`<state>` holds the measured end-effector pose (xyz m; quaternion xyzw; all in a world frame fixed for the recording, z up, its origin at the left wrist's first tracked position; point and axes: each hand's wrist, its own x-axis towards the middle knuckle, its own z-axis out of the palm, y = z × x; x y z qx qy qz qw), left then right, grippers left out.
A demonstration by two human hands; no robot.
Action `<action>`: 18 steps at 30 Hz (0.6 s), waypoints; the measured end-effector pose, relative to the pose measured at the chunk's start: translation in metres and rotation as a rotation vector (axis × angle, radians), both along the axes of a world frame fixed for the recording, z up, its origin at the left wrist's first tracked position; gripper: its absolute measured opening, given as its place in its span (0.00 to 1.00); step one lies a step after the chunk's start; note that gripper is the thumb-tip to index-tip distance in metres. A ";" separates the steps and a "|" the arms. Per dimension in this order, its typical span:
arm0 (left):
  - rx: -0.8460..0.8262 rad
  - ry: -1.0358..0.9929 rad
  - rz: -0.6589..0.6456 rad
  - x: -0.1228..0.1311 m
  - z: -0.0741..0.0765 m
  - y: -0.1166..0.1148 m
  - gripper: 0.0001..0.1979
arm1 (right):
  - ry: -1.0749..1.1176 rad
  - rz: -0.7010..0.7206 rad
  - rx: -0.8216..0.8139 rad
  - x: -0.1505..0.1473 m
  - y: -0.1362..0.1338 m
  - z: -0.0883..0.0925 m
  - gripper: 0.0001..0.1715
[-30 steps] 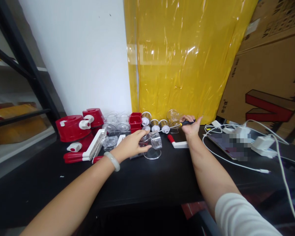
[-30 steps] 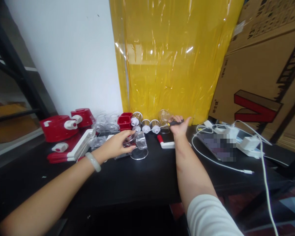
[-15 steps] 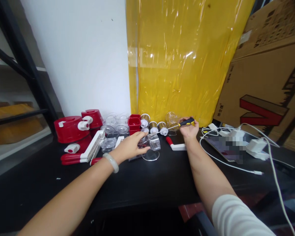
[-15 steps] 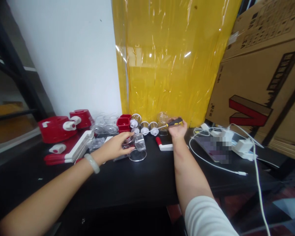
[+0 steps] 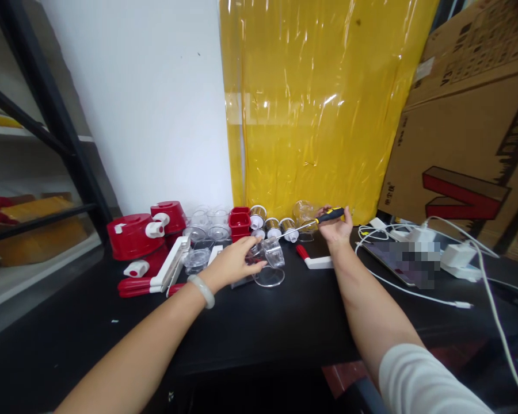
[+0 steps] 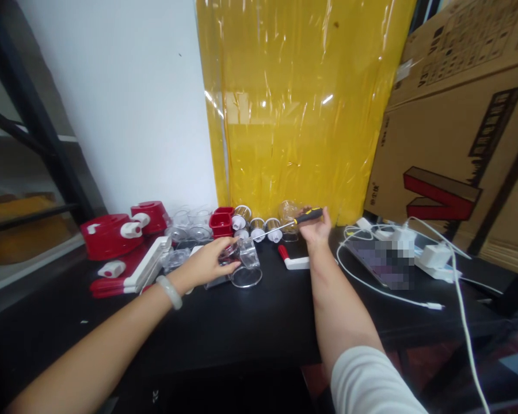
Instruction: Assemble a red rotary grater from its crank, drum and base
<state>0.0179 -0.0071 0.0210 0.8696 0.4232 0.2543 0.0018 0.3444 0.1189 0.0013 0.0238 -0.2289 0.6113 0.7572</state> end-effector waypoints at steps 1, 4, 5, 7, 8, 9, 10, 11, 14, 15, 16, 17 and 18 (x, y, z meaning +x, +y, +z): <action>-0.003 -0.003 0.001 0.000 0.000 0.000 0.30 | -0.028 -0.004 -0.014 0.002 -0.001 0.002 0.15; -0.002 -0.002 0.004 0.000 0.000 0.001 0.30 | -0.162 -0.022 -0.103 0.013 -0.002 0.007 0.14; 0.000 0.001 0.006 0.000 0.000 0.001 0.30 | -0.221 -0.030 -0.147 0.018 -0.003 0.009 0.14; 0.005 0.010 0.007 0.001 0.000 0.001 0.31 | -0.354 -0.086 -0.239 0.027 -0.004 0.011 0.14; 0.009 0.014 0.005 0.001 0.000 0.000 0.31 | -0.430 -0.141 -0.286 0.031 -0.005 0.011 0.14; 0.015 0.018 0.001 0.001 0.000 0.000 0.31 | -0.515 -0.214 -0.331 0.034 -0.006 0.011 0.15; 0.021 0.023 -0.004 0.001 0.000 -0.001 0.31 | -0.611 -0.295 -0.374 0.037 -0.008 0.010 0.16; 0.029 0.028 -0.008 0.001 -0.001 -0.001 0.31 | -0.714 -0.376 -0.409 0.039 -0.009 0.009 0.17; 0.042 0.033 -0.007 0.001 -0.002 -0.001 0.32 | -1.034 -0.591 -0.467 0.045 -0.011 0.003 0.23; 0.039 0.033 -0.006 0.001 -0.002 0.000 0.32 | -1.138 -0.661 -0.484 0.047 -0.011 0.001 0.27; 0.034 0.029 -0.002 0.000 -0.002 0.000 0.32 | -1.235 -0.731 -0.503 0.049 -0.010 -0.001 0.31; 0.029 0.023 0.002 0.000 -0.002 0.001 0.32 | -1.313 -0.798 -0.516 0.052 -0.009 -0.003 0.34; 0.023 0.017 0.004 0.000 -0.002 0.001 0.31 | -1.361 -0.850 -0.503 0.055 -0.008 -0.005 0.36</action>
